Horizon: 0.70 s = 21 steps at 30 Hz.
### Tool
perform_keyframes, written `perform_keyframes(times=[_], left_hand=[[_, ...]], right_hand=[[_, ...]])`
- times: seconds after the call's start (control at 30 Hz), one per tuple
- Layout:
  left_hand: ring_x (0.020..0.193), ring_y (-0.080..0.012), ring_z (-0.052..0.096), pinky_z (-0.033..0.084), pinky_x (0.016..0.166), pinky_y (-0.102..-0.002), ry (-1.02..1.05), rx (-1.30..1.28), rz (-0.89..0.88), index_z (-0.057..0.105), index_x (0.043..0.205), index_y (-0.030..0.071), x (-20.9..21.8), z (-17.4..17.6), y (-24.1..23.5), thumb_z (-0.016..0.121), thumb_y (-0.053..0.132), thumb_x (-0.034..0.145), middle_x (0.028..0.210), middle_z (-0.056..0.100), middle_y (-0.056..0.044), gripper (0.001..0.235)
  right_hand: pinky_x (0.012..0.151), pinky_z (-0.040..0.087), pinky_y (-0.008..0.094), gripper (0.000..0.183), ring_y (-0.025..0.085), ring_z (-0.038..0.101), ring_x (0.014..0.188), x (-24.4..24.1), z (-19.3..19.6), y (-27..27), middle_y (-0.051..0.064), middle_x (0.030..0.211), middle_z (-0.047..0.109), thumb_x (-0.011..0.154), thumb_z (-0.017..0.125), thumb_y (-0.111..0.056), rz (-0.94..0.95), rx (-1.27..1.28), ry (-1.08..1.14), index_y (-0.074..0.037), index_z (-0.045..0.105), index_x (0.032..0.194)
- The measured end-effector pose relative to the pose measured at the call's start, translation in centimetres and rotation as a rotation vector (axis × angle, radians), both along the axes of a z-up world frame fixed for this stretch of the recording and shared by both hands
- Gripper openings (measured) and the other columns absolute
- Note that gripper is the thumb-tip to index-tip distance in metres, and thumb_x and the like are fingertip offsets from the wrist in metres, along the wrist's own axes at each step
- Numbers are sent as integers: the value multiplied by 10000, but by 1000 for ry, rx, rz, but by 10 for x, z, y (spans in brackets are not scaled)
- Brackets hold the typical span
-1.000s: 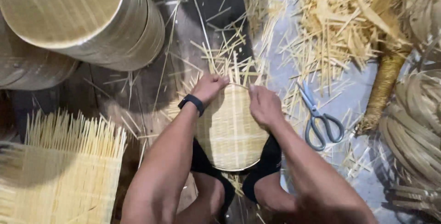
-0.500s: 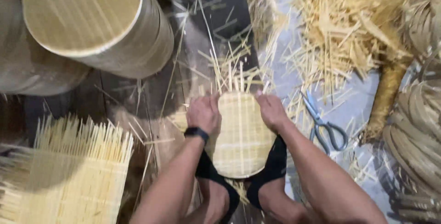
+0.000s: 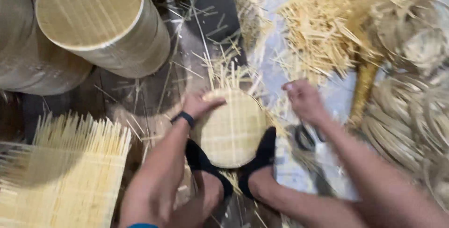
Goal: The person sits on the floor of a bamboo workshop and trims thin bamboo strips with scissors, weaves them into a flat mat, and fits the woven mat into a round bamboo frame to form a steamer lid, then stacks the finished lid with others.
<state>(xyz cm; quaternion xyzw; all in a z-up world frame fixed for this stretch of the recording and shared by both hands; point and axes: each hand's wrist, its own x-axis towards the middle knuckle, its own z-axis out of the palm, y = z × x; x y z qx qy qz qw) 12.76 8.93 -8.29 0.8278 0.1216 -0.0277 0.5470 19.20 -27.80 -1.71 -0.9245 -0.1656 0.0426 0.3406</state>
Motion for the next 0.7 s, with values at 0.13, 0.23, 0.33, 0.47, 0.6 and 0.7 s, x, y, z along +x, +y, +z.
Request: perform_keyframes(times=[0.13,0.23,0.33,0.47,0.6,0.7], left_hand=[[618,-144,599,490,514,-320,182,27,32,675,658,64,-17,121,-24,977,353,714,690,690,-67,422],[625,-145,600,502,501,-317,-115,265,21,648,700,72,-43,178,-43,969,352,731,716,679,-80,426],[628,-194,568,496,514,-339,-715,525,-161,619,753,83,-98,157,-70,878,261,719,711,586,-58,316],[958,-335,565,486,842,-445,-466,732,-540,593,1045,55,-146,80,-70,749,69,703,1012,591,-141,376],[1193,-381,506,456,1026,-472,-252,580,-371,571,1133,96,-177,31,-50,784,147,651,1213,563,-157,529],[1339,-411,440,369,1136,-544,-126,413,122,492,1381,35,-132,23,-69,884,358,676,1393,475,-226,869]], right_hand=[[822,530,503,362,407,669,907,-35,146,-85,181,986,694,985,559,-386,170,-588,112,-67,723,1029],[795,587,450,426,309,713,791,-59,141,-127,148,825,723,992,551,-443,-20,-776,349,-71,757,968],[763,606,434,366,271,756,723,-88,37,-167,154,819,798,977,598,-376,-106,-565,554,-71,777,1068],[863,569,463,384,362,718,922,-99,-79,-154,223,967,745,845,738,-336,-180,-365,338,-22,765,1064],[937,517,499,568,442,625,1108,-118,-114,-143,284,1153,662,746,833,-324,-294,-446,175,16,661,1167],[943,513,507,665,440,628,1126,-116,-135,-154,276,1183,658,696,847,-282,-308,-428,237,5,604,1245]])
